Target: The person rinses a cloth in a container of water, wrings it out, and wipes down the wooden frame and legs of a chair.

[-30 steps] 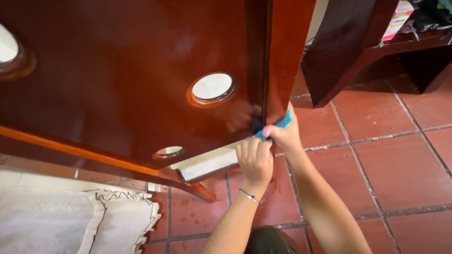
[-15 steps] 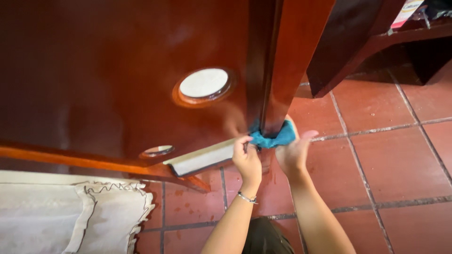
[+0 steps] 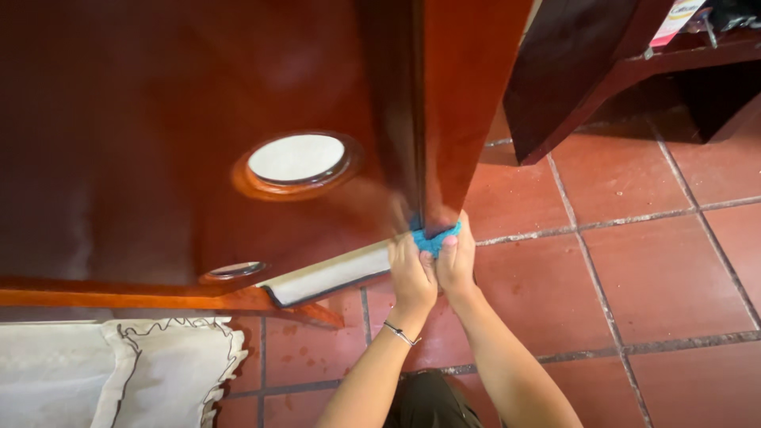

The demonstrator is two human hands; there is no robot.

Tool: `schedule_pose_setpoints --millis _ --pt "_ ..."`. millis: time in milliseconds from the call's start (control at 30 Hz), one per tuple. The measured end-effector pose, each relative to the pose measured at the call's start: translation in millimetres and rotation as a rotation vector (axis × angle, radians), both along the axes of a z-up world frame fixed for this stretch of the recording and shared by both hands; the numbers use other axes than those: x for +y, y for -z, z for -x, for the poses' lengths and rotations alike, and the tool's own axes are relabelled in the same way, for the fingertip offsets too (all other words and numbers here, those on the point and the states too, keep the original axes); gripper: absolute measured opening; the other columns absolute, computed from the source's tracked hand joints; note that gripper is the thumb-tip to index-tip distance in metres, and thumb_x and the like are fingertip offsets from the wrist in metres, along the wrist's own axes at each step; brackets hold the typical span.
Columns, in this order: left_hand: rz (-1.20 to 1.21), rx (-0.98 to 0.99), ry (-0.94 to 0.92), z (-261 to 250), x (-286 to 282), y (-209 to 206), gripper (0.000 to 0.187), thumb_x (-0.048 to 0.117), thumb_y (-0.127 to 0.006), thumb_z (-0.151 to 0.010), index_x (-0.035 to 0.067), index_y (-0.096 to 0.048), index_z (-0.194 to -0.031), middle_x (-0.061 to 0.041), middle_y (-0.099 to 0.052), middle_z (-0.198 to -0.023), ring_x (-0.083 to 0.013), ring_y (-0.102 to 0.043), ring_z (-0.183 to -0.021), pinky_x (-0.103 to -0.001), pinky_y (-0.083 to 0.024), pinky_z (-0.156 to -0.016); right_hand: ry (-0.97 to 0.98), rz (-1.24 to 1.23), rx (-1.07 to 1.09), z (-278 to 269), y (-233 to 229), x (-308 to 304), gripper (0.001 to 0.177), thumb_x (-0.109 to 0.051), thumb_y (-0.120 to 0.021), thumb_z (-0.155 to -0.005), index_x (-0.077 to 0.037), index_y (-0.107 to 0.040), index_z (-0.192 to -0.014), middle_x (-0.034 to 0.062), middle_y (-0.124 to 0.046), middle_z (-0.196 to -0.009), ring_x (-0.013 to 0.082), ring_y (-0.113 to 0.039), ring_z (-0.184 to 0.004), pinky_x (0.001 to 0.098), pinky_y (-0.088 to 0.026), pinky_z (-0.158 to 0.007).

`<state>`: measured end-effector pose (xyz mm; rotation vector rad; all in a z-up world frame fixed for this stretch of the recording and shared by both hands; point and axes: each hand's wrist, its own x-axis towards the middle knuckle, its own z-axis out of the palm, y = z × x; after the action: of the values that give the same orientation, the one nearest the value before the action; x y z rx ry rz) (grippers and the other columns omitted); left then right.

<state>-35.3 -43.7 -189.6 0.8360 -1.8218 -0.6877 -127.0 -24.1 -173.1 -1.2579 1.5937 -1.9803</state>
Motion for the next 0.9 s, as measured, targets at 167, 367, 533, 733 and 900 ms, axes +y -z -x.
schedule_pose_setpoints --millis 167,367,533,733,900 --pt "0.144 -0.433 -0.201 -6.0 12.2 43.6 0.052 0.019 -0.054 -0.097 -0.005 -0.049 -0.143 -0.024 -0.059 -0.142 -0.0476 -0.042 -0.141 -0.071 -0.010 -0.118 -0.020 0.003 0.005 1.0 55.5 6.3 0.085 -0.071 -0.038 -0.104 0.004 -0.048 -0.143 0.0136 -0.063 -0.120 0.0228 -0.061 -0.106 0.0361 -0.051 -0.092" --pt "0.212 -0.649 -0.374 -7.9 20.7 61.6 0.042 0.022 -0.066 -0.096 0.009 -0.063 -0.135 -0.005 -0.058 -0.143 -0.0427 -0.036 -0.150 -0.079 -0.004 -0.117 0.105 -0.168 0.076 -0.8 96.4 23.2 0.061 -0.048 -0.045 -0.108 0.000 -0.052 -0.145 0.0153 -0.068 -0.113 0.0234 -0.065 -0.099 0.0361 -0.053 -0.088" --pt "0.258 -0.562 -0.411 -9.0 32.2 50.1 0.029 0.028 -0.070 -0.092 0.012 -0.068 -0.117 -0.011 -0.051 -0.150 -0.0456 -0.030 -0.148 -0.081 -0.002 -0.113 0.159 -0.265 -0.037 -12.5 117.8 34.3 0.041 -0.020 -0.050 -0.105 -0.003 -0.058 -0.141 0.0141 -0.072 -0.112 0.0207 -0.068 -0.101 0.0351 -0.054 -0.090" --pt "0.166 -0.533 -0.467 -3.0 52.3 34.0 0.011 0.024 -0.071 -0.091 0.015 -0.069 -0.097 -0.005 -0.052 -0.155 -0.0433 -0.031 -0.149 -0.080 0.000 -0.113 0.269 -0.548 -0.276 -11.7 100.5 42.3 0.026 -0.014 -0.060 -0.100 -0.005 -0.070 -0.123 0.0073 -0.075 -0.099 0.0143 -0.067 -0.087 0.0323 -0.055 -0.081" --pt "0.209 -0.502 -0.511 -7.8 54.1 33.0 0.007 0.023 -0.071 -0.093 0.018 -0.068 -0.089 -0.002 -0.054 -0.154 -0.0426 -0.033 -0.151 -0.079 -0.001 -0.116 0.228 -0.409 -0.325 -18.4 69.2 47.8 0.031 -0.010 -0.064 -0.097 -0.002 -0.069 -0.126 0.0070 -0.077 -0.106 0.0089 -0.064 -0.094 0.0287 -0.054 -0.085"
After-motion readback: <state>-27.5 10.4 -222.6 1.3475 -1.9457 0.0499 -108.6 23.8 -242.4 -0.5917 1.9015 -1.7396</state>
